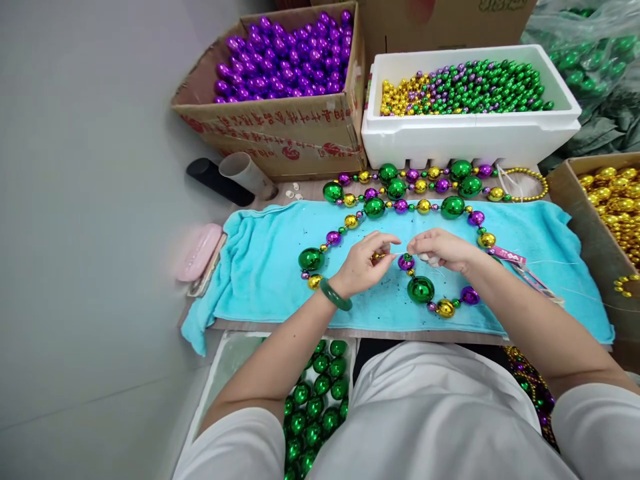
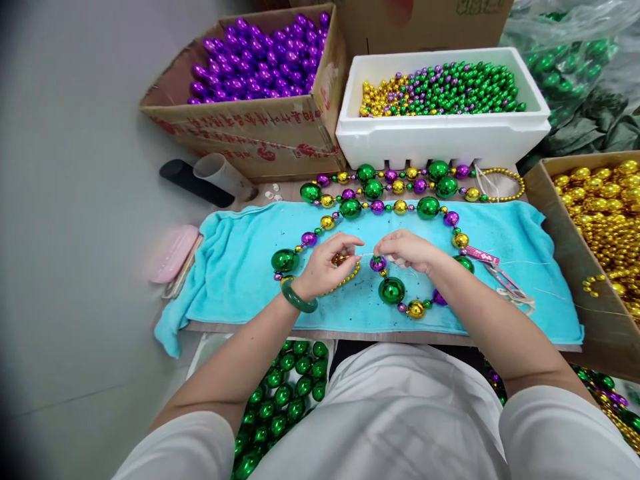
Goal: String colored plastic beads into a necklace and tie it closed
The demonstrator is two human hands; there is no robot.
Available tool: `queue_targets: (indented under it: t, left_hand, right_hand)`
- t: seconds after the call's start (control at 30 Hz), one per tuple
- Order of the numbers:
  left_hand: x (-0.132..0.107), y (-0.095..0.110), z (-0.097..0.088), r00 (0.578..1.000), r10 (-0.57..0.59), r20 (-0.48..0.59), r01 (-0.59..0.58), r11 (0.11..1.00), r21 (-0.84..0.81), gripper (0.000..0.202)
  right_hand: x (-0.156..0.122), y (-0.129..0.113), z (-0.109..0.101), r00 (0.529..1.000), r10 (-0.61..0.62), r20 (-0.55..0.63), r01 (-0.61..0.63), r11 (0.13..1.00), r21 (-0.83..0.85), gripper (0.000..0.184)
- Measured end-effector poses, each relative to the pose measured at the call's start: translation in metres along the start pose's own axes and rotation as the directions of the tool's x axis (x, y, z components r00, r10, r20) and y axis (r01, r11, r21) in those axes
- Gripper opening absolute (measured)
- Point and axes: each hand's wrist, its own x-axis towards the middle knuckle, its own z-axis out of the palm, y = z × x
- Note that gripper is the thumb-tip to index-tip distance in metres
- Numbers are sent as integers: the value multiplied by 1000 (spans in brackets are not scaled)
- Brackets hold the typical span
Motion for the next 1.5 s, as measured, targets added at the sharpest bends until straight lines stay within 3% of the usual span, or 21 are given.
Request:
queue_targets:
  t: [0.13,0.23,0.43,0.5,0.63,0.73,0.83,0.93,1.03,1.17,1.23,1.3,1.4,1.5]
  left_hand:
    - [-3,-1,-1,1000,1,17,-3,998,59,38]
    - [-4,0,0,999,48,23,-50,992,115,40]
    - [-9,3,12,989,118,-84,-90,955,282,41]
    - [-13,4,18,981,175,-90,-126,911,393,43]
    - [-18,5,25,937,348,22,-293,753,588,44]
    - [-19,5,27,921,389,2,-309,731,609,46]
    - [-17,8,27,944,310,-113,-210,829,519,46]
    - [-14,14,27,977,131,-167,-53,912,406,42]
    - [-8,16,26,987,-45,-156,102,917,385,33]
    - [1,14,22,980,-173,-100,194,946,260,19]
    - [5,12,19,958,-279,-64,284,954,91,18]
    - [10,11,16,914,-406,22,405,907,-111,19]
    - [15,11,11,835,-514,196,549,759,-349,22]
    - [17,10,9,762,-561,324,645,608,-463,25]
  right_hand:
    - [0,0,5,996,-10,-86,10,1000,-7,13]
    - [-1,-1,10,981,-74,-177,59,994,-92,10]
    - [-2,-1,22,902,-206,-380,169,977,-128,12]
    - [-1,0,25,878,-218,-425,176,975,-135,11]
    - [3,6,28,839,-275,-469,200,958,-204,10]
    - [4,10,30,819,-301,-488,234,952,-195,8]
    - [2,10,35,836,-255,-486,261,964,-57,10]
    - [1,11,39,845,-239,-479,288,957,32,11]
    - [1,14,40,830,-292,-476,308,950,-47,8]
    - [1,20,35,812,-378,-445,305,925,-229,9]
    - [0,21,32,809,-413,-418,301,902,-309,11]
    - [-1,22,29,811,-436,-390,296,881,-368,12]
    - [-2,22,25,827,-446,-343,292,862,-415,11]
    - [-4,20,24,862,-419,-285,278,861,-426,12]
